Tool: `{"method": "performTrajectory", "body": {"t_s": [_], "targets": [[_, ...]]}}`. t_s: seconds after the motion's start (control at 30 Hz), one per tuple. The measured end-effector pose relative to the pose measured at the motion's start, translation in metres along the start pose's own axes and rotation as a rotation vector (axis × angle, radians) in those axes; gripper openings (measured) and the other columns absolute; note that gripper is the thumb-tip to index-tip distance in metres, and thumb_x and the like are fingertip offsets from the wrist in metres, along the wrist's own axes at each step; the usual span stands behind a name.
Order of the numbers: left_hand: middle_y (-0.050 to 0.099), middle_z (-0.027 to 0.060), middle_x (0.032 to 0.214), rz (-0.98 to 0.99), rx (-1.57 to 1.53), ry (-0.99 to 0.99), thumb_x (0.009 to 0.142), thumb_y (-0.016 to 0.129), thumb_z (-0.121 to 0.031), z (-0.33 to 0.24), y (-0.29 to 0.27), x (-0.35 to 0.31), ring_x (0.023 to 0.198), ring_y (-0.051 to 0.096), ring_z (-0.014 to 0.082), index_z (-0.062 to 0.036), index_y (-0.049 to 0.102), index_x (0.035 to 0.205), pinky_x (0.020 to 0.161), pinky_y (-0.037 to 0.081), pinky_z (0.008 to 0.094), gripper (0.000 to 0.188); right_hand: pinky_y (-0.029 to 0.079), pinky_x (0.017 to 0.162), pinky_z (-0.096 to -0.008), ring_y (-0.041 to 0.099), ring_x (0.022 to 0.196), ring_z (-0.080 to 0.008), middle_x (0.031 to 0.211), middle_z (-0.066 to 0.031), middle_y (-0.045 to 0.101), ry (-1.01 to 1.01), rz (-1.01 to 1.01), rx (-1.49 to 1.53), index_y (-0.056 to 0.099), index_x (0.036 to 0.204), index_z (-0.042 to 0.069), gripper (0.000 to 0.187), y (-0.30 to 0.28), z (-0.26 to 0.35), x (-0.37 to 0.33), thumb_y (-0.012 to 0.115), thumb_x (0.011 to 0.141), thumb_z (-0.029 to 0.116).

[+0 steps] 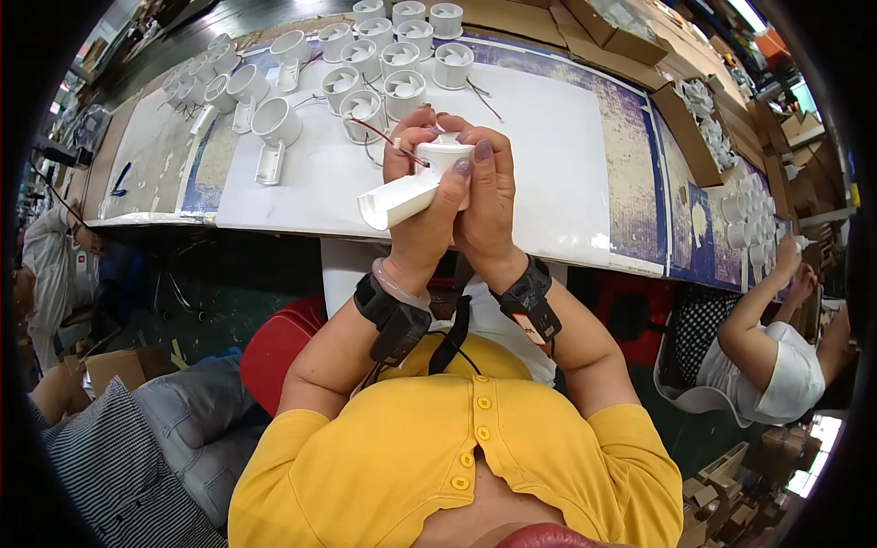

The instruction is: Assembling small white plastic components by threading wires and connecting pieces.

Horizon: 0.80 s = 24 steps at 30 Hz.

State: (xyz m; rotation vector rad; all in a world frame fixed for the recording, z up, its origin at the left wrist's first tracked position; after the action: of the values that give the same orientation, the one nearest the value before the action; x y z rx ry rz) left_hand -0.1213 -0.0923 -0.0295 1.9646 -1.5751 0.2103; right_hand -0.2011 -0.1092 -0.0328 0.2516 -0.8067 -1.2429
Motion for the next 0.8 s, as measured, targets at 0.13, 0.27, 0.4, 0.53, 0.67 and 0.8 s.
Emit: {"method": "performTrajectory", "body": {"t_s": [0.13,0.27,0.4,0.53,0.67,0.8], "targets": [[0.035,0.0135,0.139,0.185,0.308,0.146,0.079,0.075,-0.023,-0.009,-0.005,0.007,0.126,0.040,0.0240,-0.0072,0.042,0.128,0.105,0.036,0.0385,0.061,0.043,0.097,-0.0330,0.053,0.113,-0.0215,0.127,-0.0146,0.052,0.152,-0.002,0.083,0.051,0.104,0.007,0.014,-0.008,0.007,0.012,0.051,0.098,0.019],[0.045,0.0135,0.131,0.236,-0.111,-0.124,0.080,0.075,-0.024,-0.018,-0.022,0.001,0.114,0.050,0.0211,-0.0038,0.045,0.129,0.096,0.045,0.0355,0.061,0.045,0.097,-0.0361,0.056,0.112,-0.0260,0.130,-0.0179,0.051,0.079,0.091,-0.154,0.050,0.102,0.008,0.015,-0.028,0.019,0.026,0.055,0.096,0.020],[0.055,0.0123,0.119,0.328,0.058,-0.521,0.084,0.071,-0.017,-0.019,-0.031,-0.002,0.096,0.061,0.0175,-0.0006,0.050,0.123,0.082,0.052,0.0297,0.048,0.044,0.097,-0.0355,0.054,0.115,-0.0264,0.132,-0.0164,0.050,-0.058,0.310,-0.521,0.051,0.098,0.008,0.017,-0.025,0.037,0.032,0.064,0.087,0.007],[0.061,0.0095,0.107,0.336,0.263,-0.405,0.088,0.065,-0.010,-0.025,-0.043,0.001,0.082,0.064,0.0140,0.0012,0.052,0.119,0.071,0.054,0.0262,0.035,0.042,0.098,-0.0352,0.052,0.117,-0.0265,0.134,-0.0168,0.048,-0.095,0.370,-0.544,0.052,0.103,0.007,0.019,-0.008,0.036,0.032,0.064,0.088,0.010],[0.059,0.0104,0.108,0.043,-0.035,-0.187,0.090,0.062,-0.006,-0.035,-0.085,-0.003,0.083,0.063,0.0159,0.0016,0.049,0.120,0.075,0.055,0.0287,0.034,0.041,0.099,-0.0338,0.052,0.117,-0.0250,0.134,-0.0158,0.047,-0.189,0.326,-0.480,0.052,0.112,0.006,0.024,-0.001,0.046,0.033,0.061,0.091,0.013],[0.059,0.0116,0.108,-0.460,0.166,0.174,0.090,0.062,-0.006,-0.075,-0.192,0.022,0.089,0.062,0.0185,0.0017,0.047,0.119,0.079,0.054,0.0311,0.033,0.038,0.101,-0.0326,0.048,0.121,-0.0221,0.134,-0.0132,0.049,-0.075,0.200,-0.636,0.048,0.125,0.004,0.034,-0.047,0.055,0.038,0.055,0.095,0.019]]}}
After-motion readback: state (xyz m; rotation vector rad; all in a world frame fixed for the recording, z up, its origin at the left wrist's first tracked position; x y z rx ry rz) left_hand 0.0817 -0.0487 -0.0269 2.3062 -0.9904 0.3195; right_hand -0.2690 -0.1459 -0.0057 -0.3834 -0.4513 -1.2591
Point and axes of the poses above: each hand's wrist, its own x-axis towards the middle knuckle, its own y-axis out of the palm, z = x × y, the point moved 5 cm from there along x, towards the middle knuckle
